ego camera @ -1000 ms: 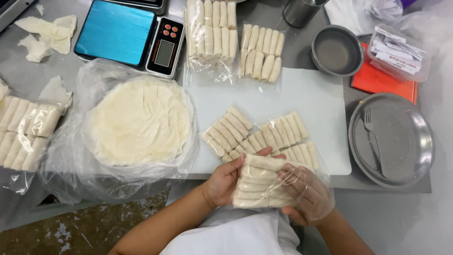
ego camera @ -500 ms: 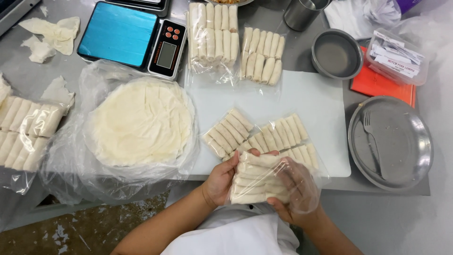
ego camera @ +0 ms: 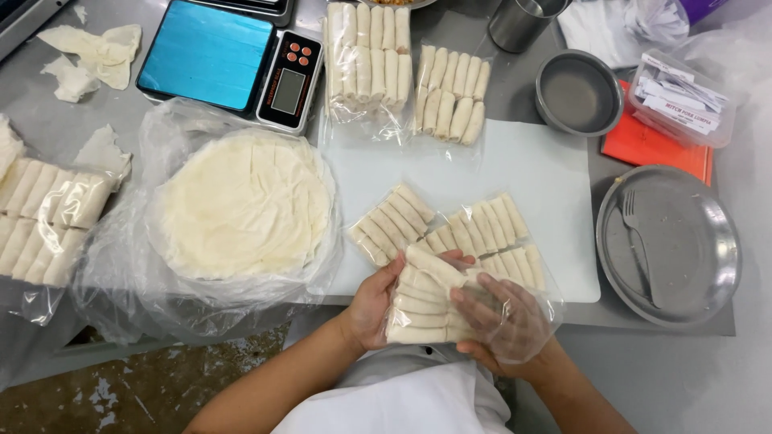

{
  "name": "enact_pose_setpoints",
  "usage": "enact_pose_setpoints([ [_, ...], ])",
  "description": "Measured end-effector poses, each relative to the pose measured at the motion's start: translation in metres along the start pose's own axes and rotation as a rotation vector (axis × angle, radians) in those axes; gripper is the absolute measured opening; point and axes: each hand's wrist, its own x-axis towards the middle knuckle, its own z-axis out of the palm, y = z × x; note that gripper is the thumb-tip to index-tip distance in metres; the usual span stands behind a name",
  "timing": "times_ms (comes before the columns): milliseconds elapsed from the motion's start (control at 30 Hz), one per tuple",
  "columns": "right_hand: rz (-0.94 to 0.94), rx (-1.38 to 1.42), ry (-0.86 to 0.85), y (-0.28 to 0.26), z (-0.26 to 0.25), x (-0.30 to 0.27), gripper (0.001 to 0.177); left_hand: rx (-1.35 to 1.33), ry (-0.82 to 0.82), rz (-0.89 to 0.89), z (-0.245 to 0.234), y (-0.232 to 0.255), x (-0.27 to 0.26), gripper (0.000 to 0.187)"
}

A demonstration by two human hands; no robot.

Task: Manually packaging rolled food items into plastic bags on a production table.

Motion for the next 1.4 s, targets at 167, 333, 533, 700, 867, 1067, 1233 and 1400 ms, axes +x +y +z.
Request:
enact_pose_setpoints([
  [167,-0.065,0.252,0.021,0.007,0.0,0.002,0.055,-0.055,0.027,-0.057,0.003,0.002,-0.001,0.077],
  [333,-0.041,0.264,0.002,0.007,0.001,0.009,0.057,-0.052,0.016,-0.03,-0.002,0.0,0.001,0.073],
  [533,0.057,0.389,-0.048,0.007,0.0,0.02,0.061,-0.02,0.043,0.09,-0.002,0.003,0.002,0.071],
  [700,0.131,0.359,-0.209,0.001,-0.007,0.034,0.072,-0.045,0.041,0.069,0.0,0.006,-0.002,0.069],
  [867,0.116,0.622,-0.145,0.006,-0.003,0.052,0.062,0.148,0.218,0.136,0.012,0.028,-0.001,0.067],
  [1067,0.139,0.641,-0.232,0.019,0.049,0.045,0.064,1.832,0.674,0.735,-0.005,0.079,-0.011,0.051],
  [1233,0.081,0.632,-0.243,0.018,0.039,0.063,0.058,1.951,0.629,0.606,-0.013,0.064,-0.013,0.05],
  [1400,0.154,0.698,-0.22,0.017,0.041,0.031,0.06,2.147,0.591,0.53,-0.007,0.064,-0.008,0.053],
])
